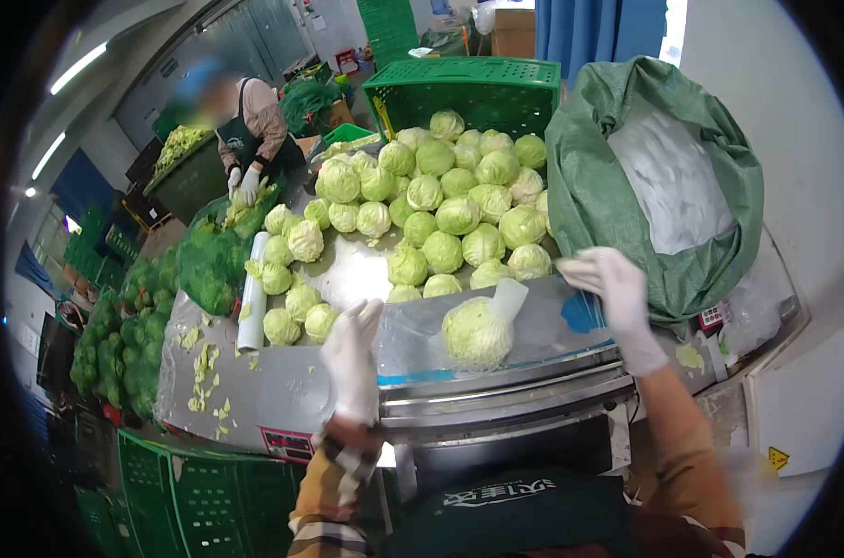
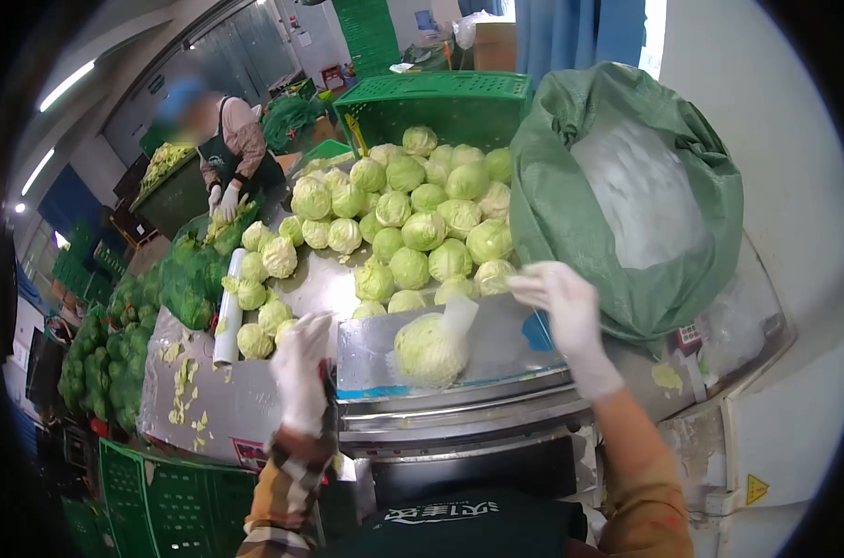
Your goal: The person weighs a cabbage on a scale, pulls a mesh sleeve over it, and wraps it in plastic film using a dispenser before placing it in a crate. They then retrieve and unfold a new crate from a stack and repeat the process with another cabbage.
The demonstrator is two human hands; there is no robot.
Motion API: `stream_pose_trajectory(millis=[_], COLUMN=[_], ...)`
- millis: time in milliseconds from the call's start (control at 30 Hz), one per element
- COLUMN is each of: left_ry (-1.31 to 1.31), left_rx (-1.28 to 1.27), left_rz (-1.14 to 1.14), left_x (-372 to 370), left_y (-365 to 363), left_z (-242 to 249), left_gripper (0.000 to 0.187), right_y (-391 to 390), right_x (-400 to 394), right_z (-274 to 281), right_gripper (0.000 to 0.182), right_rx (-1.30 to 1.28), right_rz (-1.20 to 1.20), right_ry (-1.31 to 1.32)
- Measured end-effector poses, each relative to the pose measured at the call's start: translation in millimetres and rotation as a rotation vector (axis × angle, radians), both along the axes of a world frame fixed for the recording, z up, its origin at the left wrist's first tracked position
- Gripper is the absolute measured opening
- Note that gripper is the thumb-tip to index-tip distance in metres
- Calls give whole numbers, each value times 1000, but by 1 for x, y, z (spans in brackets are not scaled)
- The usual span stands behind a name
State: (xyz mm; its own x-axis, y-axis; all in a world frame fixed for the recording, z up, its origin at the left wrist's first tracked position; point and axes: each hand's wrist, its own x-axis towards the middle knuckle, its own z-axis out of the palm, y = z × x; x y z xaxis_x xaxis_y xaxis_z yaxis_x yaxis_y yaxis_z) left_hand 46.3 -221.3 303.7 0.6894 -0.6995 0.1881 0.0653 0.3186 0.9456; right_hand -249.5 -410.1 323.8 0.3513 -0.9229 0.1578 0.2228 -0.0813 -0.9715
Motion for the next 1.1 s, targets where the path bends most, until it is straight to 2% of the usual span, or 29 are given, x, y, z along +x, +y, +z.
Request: stream_pose_trajectory(millis=[33, 67, 100, 133, 167, 200, 233, 267, 300, 333, 367, 400, 433, 467, 500, 533, 567, 600, 667, 733, 767, 800, 867, 900, 933, 1000, 1067, 1100], left_ry=[-202, -401, -205, -3, 2, -218, -435, -417, -499, -587, -367, -362, -296, -227, -102, -83, 75, 239, 390, 657, 676, 704, 1346, 1330, 914, 1120, 1197, 1263], left_rx=[138, 277, 372, 468, 482, 450, 411, 428, 426, 421, 376, 384, 453, 524, 516, 533, 671, 806, 899, 1219, 1235, 1245, 783, 822, 999, 1061, 977, 893], left_rz=[-73, -143, -325, -505, -510, -648, -784, -791, -741, -693, -679, -685, -703, -721, -684, -688, -715, -736, -794, -995, -996, -994, -1285, -1281, -1188, -950, -883, -817], left_x=[22, 39, 42, 41, 36, 26, 17, 12, 5, 0, -4, -8, -13, -20, -29, -37, -44, -54, -80, -86, -96, -96, -90, -92, -96, -100, -91, -86], left_y=[-25, -45, -52, -59, -59, -53, -49, -50, -54, -57, -57, -55, -48, -41, -34, -23, -12, 1, 39, 70, 88, 102, 123, 122, 129, 138, 161, 174], left_z=[-35, -63, -72, -79, -90, -104, -111, -114, -107, -100, -98, -88, -74, -65, -62, -56, -45, -33, -13, -16, -37, -63, -114, -120, -121, -118, -117, -116], left_gripper=[42, 43, 48, 57, 57, 71, 87, 87, 98, 109, 102, 102, 95, 88, 66, 66, 60, 55, 60, 67, 74, 74, 66, 63, 63, 72, 66, 63], right_y=[-24, -30, -40, -46, -31, -16, -9, -3, 5, 8, 8, 7, 12, 17, 23, 32, 42, 55, 81, 114, 127, 142, 168, 177, 181, 176, 169, 166], right_x=[22, 31, 41, 45, 43, 43, 47, 51, 52, 52, 52, 51, 47, 43, 40, 36, 28, 17, -2, -16, -22, -28, -31, -30, -31, -46, -60, -68], right_z=[-34, -39, -70, -101, -103, -100, -101, -102, -105, -105, -104, -103, -104, -104, -101, -94, -81, -64, -45, -58, -79, -100, -115, -128, -136, -136, -135, -128], right_gripper=[28, 33, 38, 64, 80, 98, 98, 109, 121, 121, 121, 121, 101, 101, 88, 75, 58, 58, 63, 81, 83, 87, 93, 94, 95, 88, 77, 60], right_rx=[-156, -379, -400, -431, -397, -357, -334, -255, -173, -150, -88, -34, -190, -172, -63, 49, -32, -8, 659, 813, 930, 1046, 1049, 1117, 1177, 1138, 1162, 1192], right_rz=[51, 121, 248, 476, 617, 759, 765, 724, 683, 689, 668, 644, 572, 574, 585, 597, 613, 623, 971, 1068, 1104, 1139, 1062, 1001, 936, 982, 992, 890], right_ry=[-18, 402, 577, 733, 731, 725, 722, 636, 551, 550, 470, 392, 461, 463, 420, 379, 447, 455, 521, 641, 658, 674, 708, 639, 571, 528, 556, 432])
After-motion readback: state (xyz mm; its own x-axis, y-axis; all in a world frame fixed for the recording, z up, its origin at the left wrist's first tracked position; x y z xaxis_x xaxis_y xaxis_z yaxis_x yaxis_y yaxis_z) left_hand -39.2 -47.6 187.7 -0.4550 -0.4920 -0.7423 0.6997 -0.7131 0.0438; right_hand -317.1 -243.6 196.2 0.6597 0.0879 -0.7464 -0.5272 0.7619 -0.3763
